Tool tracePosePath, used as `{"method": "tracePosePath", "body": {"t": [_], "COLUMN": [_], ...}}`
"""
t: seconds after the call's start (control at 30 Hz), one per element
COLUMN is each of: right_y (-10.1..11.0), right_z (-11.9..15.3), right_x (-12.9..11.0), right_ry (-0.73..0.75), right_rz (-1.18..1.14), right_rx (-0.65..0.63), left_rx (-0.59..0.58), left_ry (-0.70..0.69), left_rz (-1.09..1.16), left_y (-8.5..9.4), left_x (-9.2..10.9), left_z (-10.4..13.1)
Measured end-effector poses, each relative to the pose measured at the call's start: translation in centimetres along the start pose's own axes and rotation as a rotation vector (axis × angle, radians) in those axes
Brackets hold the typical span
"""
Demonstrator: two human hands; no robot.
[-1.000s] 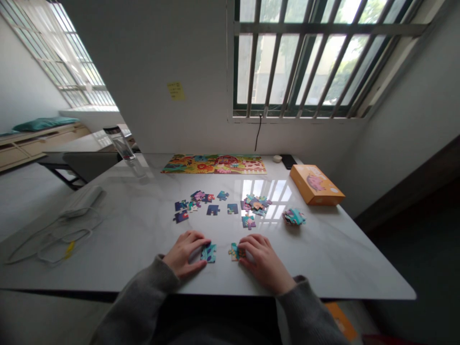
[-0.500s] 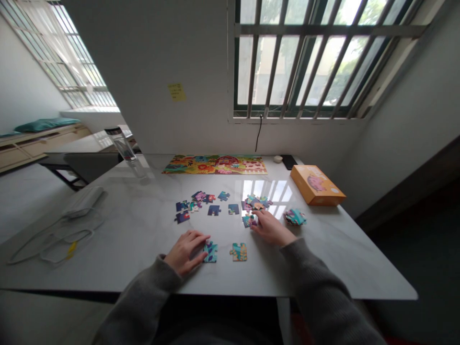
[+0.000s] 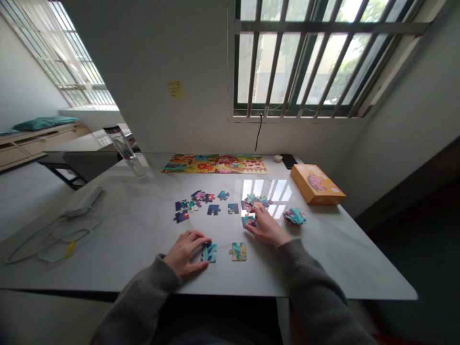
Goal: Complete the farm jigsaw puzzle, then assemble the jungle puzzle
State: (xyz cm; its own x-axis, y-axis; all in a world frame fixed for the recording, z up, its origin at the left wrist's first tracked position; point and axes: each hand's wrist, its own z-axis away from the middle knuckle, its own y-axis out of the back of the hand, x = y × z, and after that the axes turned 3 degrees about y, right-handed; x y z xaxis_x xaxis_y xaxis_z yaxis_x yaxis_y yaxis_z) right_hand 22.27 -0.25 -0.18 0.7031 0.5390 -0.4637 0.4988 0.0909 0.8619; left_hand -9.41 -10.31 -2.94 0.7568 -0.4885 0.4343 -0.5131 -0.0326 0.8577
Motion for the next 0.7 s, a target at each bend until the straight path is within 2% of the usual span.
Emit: {"method": "tracePosePath", "body": {"t": [0.1, 0.23, 0.53, 0.7], "right_y": [-0.7, -0.9, -0.5, 0.2], "right_z": [0.0, -0.2, 0.1, 0.3], "right_x": [0.0, 0.3, -0.2, 0.0], "right_ry": [-0.047, -0.066, -0.079, -0.137], "right_rz": [0.085, 0.125, 0.082, 0.077], "right_rx": [0.049, 0.007, 0.017, -0.029], "left_rx": [0.000, -0.001, 0.010, 0.014], "left_ry": [0.005, 0.001, -0.003, -0.006], "left_rz": [-0.002, -0.008, 0.005, 0.004], "left_y": [0.0, 0.0, -0.1, -0.2], "left_x": [0.0, -0.2, -0.3, -0.5], "left_z": [-0.1, -0.1, 0.0, 0.1]}}
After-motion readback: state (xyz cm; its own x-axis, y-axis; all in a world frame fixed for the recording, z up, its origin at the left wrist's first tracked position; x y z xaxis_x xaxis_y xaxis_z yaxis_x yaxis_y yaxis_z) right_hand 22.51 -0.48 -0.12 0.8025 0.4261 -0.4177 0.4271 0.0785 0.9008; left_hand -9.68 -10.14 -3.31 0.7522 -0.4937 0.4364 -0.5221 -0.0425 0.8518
